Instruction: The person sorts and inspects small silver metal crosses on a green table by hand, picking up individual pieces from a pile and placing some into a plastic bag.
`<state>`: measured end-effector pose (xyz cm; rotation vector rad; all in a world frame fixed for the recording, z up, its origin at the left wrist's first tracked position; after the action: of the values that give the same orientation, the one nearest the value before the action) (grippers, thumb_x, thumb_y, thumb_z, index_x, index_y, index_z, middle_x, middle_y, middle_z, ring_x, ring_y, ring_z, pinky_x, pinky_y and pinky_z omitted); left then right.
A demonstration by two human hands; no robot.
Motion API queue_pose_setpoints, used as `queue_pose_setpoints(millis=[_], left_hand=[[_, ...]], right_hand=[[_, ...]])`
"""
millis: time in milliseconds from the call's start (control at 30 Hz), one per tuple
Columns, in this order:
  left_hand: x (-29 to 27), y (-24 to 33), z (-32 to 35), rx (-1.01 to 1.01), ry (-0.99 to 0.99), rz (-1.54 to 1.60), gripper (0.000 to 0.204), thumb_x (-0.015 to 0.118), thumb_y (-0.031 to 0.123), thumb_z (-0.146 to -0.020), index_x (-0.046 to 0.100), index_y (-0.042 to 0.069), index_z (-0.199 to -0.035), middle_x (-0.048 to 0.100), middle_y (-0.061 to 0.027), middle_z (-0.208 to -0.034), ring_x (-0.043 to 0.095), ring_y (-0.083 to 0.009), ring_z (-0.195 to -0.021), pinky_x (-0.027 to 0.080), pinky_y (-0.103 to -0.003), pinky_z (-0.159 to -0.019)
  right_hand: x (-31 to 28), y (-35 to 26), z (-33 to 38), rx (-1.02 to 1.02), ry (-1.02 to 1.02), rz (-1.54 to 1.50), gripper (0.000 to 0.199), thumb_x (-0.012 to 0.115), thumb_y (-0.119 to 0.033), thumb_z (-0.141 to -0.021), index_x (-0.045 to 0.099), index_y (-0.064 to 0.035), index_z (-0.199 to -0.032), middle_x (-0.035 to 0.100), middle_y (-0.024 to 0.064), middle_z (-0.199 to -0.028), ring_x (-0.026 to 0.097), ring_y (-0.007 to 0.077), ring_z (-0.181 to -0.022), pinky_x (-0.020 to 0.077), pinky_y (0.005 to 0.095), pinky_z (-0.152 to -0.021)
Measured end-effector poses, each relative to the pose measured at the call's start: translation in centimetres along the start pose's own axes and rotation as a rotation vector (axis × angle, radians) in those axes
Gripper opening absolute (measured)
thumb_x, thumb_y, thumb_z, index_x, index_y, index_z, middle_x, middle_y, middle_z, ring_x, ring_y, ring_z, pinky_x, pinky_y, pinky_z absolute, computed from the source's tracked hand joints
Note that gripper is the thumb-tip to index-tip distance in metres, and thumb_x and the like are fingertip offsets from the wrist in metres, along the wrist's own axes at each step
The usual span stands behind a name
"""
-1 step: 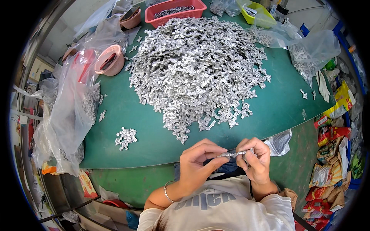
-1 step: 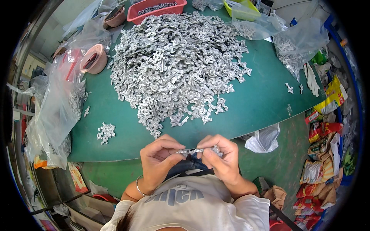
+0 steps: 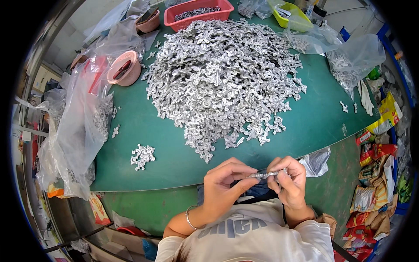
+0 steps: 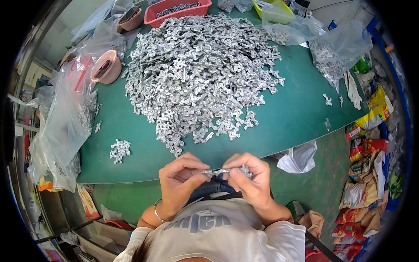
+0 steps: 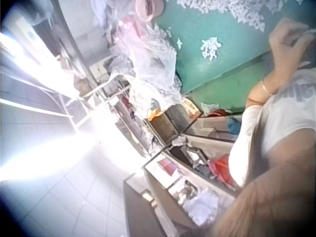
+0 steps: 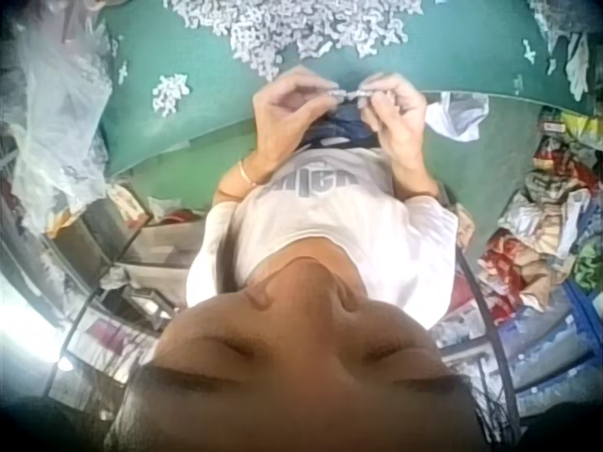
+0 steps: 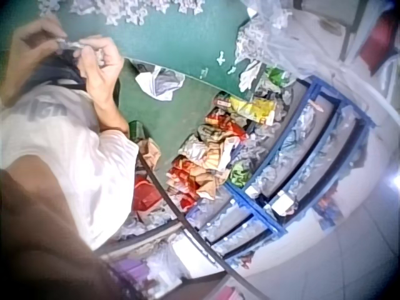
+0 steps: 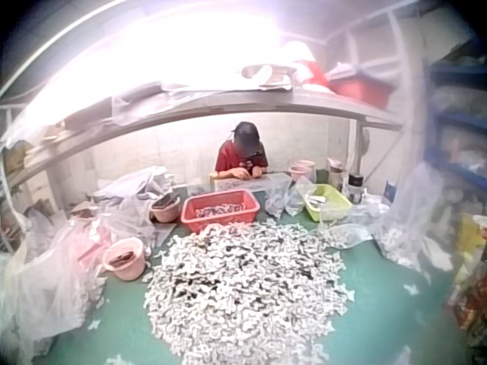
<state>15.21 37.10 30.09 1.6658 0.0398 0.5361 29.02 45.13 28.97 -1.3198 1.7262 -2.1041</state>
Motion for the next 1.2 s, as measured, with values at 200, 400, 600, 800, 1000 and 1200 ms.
queue_pose_setpoints(millis=[200, 400, 600, 800, 1000, 1200], left_hand=[[-0.1, -0.1, 0.1, -0.106, 0.031, 0.089, 0.012, 0.058, -0.005, -0.078, 0.057, -0.009, -0.089, 0.057, -0.0125, -0.078, 0.058, -0.0154, -0.068, 0.049, -0.024, -0.062], [-0.4, -0.8, 0.0, -0.300, 0.012, 0.274, 0.017, 0.052, 0.006, -0.086, 0.057, -0.009, -0.088, 0.059, -0.0120, -0.072, 0.057, -0.0158, -0.063, 0.048, -0.026, -0.059], [-0.5, -0.7, -0.1, -0.347, 0.029, 0.299, 0.019, 0.051, 0.010, -0.087, 0.058, -0.008, -0.087, 0.059, -0.0114, -0.070, 0.058, -0.0149, -0.059, 0.051, -0.028, -0.059], [-0.5, -0.9, -0.2, -0.378, 0.012, 0.384, 0.019, 0.051, 0.011, -0.087, 0.057, -0.007, -0.085, 0.060, -0.0115, -0.070, 0.058, -0.0146, -0.058, 0.053, -0.030, -0.059], [-0.4, -1.1, -0.3, -0.378, 0.022, 0.378, 0.020, 0.050, 0.012, -0.087, 0.056, -0.007, -0.085, 0.060, -0.0113, -0.070, 0.058, -0.0148, -0.058, 0.053, -0.030, -0.060], [1.0, -0.9, -0.5, 0.127, -0.064, -0.311, 0.011, 0.061, -0.002, -0.075, 0.060, -0.005, -0.086, 0.060, -0.0140, -0.079, 0.059, -0.0191, -0.068, 0.051, -0.027, -0.062]], right_hand=[[0.2, -0.1, 0.0, 0.007, 0.008, 0.016, 0.011, 0.052, -0.006, -0.084, 0.051, 0.0043, -0.085, 0.056, 0.0139, -0.077, 0.041, 0.0046, -0.049, 0.0316, 0.0176, -0.045], [0.4, -0.3, 0.1, -0.042, 0.032, 0.142, 0.009, 0.051, -0.006, -0.085, 0.050, 0.0032, -0.082, 0.058, 0.0122, -0.075, 0.041, 0.0037, -0.048, 0.0316, 0.0175, -0.044], [0.3, -0.3, 0.1, -0.050, 0.054, 0.171, 0.009, 0.050, -0.005, -0.085, 0.050, 0.0028, -0.081, 0.058, 0.0119, -0.075, 0.040, 0.0032, -0.048, 0.0315, 0.0173, -0.044], [0.3, -0.3, 0.0, -0.028, 0.057, 0.161, 0.009, 0.049, -0.004, -0.085, 0.049, 0.0027, -0.080, 0.057, 0.0117, -0.075, 0.040, 0.0034, -0.049, 0.0317, 0.0174, -0.045], [-0.1, -0.2, -0.1, -0.018, 0.038, 0.184, 0.010, 0.047, -0.005, -0.086, 0.049, 0.0025, -0.081, 0.057, 0.0119, -0.076, 0.041, 0.0040, -0.049, 0.0319, 0.0177, -0.045], [-0.4, 0.8, -0.3, -0.022, 0.108, 0.040, 0.020, 0.039, -0.017, -0.092, 0.046, 0.0014, -0.091, 0.052, 0.0142, -0.091, 0.043, 0.0064, -0.049, 0.0333, 0.0178, -0.044]])
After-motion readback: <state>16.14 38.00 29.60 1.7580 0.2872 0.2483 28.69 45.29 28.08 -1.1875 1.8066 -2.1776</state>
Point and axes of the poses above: each hand's wrist, its own z-axis away from the middle knuckle, its own x-axis out of the palm, y = z × x, the point moved 2 cm from there along -z, towards the middle knuckle
